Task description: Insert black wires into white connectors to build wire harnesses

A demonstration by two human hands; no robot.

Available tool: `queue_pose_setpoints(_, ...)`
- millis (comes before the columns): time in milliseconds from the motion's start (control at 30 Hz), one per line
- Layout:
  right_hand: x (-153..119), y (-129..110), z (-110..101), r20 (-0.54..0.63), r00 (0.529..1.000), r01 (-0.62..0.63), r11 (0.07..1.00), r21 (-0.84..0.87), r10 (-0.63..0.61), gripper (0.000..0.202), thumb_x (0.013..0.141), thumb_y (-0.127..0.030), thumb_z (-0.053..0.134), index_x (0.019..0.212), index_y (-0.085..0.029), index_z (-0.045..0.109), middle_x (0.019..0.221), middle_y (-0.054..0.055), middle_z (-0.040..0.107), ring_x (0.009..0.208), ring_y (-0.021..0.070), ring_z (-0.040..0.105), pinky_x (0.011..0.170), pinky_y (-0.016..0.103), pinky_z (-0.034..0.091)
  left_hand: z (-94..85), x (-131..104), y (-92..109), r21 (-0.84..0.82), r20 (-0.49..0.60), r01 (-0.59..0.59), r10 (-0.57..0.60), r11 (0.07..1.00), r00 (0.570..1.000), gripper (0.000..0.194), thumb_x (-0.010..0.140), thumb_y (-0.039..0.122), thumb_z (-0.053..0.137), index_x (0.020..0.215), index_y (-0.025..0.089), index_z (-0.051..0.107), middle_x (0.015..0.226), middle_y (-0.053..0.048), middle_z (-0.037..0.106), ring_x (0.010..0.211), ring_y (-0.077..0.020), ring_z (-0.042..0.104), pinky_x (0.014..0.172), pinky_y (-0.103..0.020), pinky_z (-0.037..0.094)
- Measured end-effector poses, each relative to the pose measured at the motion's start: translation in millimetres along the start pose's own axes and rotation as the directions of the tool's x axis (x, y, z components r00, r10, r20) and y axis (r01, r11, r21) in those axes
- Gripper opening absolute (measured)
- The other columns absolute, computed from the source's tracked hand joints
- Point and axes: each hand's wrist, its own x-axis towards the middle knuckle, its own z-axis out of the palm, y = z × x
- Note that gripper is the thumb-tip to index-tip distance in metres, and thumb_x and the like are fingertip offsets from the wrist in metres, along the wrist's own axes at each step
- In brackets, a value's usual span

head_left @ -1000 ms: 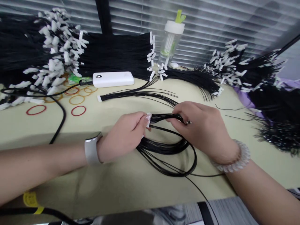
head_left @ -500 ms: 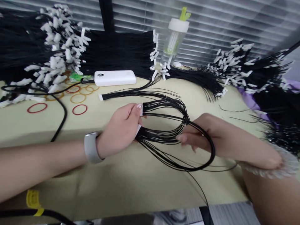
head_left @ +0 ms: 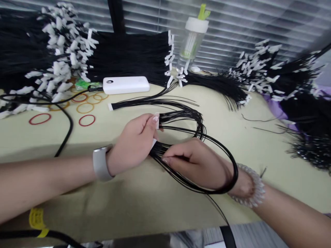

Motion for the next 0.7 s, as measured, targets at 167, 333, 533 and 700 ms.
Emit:
queue_pose_setpoints(167,-2.3,-2.8,-0.3,-0.071,0.997,0.030,0.987,-0.159,-0.042,0.023,0.083,-0.018,0.037,0.061,-0.014,0.043,0.053,-0.005,0.037,0.049,0.0033,0.030,0.049,0.018,0.024,0.1,0.1,0.5,0.002,0.009,0.014,-0.014,1.000,1.000,0.038,0.087,0.038,0.028,0.059,0.017,0.043,0.052,0.004,0.046,0.045,-0.0078,0.039,0.047,-0.022,0.032)
queue_pose_setpoints(333,-3.6,-3.3,-2.2,-0.077,0.996,0.029,0.988,-0.149,-0.040,0.025,0.085,-0.021,0.035,0.062,-0.015,0.042,0.052,-0.006,0.039,0.047,0.0033,0.031,0.048,0.018,0.024,0.6,0.5,0.7,0.001,0.018,0.008,-0.008,1.000,1.000,0.038,0.087,0.037,0.028,0.059,0.017,0.043,0.051,0.004,0.046,0.045,-0.0077,0.039,0.047,-0.022,0.032)
queue_pose_setpoints(533,-4.0,-2.4,-3.9,0.065,0.996,-0.060,0.996,0.062,0.056,0.029,0.087,-0.023,0.031,0.064,-0.015,0.047,0.054,-0.005,0.044,0.049,0.0032,0.036,0.045,0.017,0.024,0.2,-0.1,-0.1,-0.002,0.018,0.007,-0.007,1.000,1.000,0.038,0.087,0.038,0.028,0.059,0.017,0.043,0.051,0.004,0.045,0.045,-0.0073,0.039,0.047,-0.021,0.032)
queue_pose_setpoints(700,-3.4,-2.7,-5.1,0.092,0.994,-0.062,0.992,0.108,0.052,0.027,0.084,-0.020,0.034,0.060,-0.014,0.045,0.052,-0.005,0.037,0.048,0.0030,0.032,0.043,0.017,0.023,1.2,-1.3,0.5,-0.016,0.033,0.002,-0.002,1.000,0.999,0.039,0.087,0.038,0.028,0.058,0.017,0.043,0.051,0.005,0.046,0.045,-0.0071,0.039,0.048,-0.021,0.032)
